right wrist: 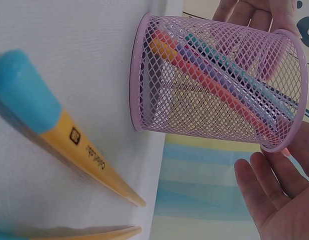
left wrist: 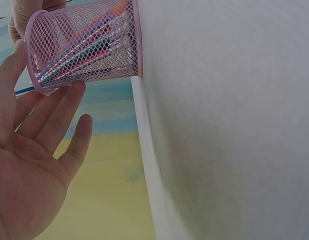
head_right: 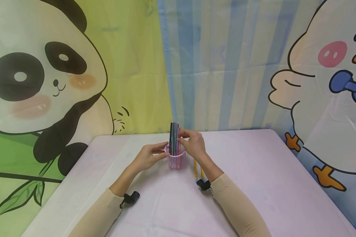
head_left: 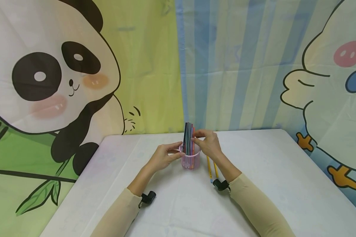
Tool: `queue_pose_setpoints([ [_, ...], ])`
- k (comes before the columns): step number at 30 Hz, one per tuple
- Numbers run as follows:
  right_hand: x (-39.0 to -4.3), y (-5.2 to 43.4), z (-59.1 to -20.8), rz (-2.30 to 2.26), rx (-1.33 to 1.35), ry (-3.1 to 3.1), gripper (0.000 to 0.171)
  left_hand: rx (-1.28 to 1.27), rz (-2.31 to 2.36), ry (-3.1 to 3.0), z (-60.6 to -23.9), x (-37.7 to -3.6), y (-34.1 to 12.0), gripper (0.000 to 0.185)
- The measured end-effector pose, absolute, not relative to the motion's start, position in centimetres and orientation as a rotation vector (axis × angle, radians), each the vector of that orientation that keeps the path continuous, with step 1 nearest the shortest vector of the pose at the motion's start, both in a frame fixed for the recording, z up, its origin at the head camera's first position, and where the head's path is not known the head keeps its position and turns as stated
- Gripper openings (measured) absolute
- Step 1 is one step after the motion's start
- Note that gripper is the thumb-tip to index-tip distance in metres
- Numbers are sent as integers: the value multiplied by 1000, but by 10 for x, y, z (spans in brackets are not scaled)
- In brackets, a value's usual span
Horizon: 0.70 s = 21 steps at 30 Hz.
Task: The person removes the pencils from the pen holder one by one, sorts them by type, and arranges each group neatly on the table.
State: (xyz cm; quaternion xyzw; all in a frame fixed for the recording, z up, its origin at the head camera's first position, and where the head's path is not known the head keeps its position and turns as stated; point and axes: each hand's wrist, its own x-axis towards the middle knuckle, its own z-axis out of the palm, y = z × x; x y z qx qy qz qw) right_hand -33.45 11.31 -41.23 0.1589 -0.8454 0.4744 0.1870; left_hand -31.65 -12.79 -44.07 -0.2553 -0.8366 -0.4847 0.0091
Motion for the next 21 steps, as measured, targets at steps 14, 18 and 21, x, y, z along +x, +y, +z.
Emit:
queue_pose_setpoints([
  [14, -335, 112, -415, 1359, 460, -2363, 16, -800, -1500, -2611, -441, -317, -128, 63],
  [18, -335, 112, -416, 1387, 452, -2359, 14, -806, -1513, -2594, -442, -317, -127, 62],
  [21, -336, 112, -416, 1417, 442, -2352, 13, -806, -1530, -2584, -443, -318, -127, 62],
])
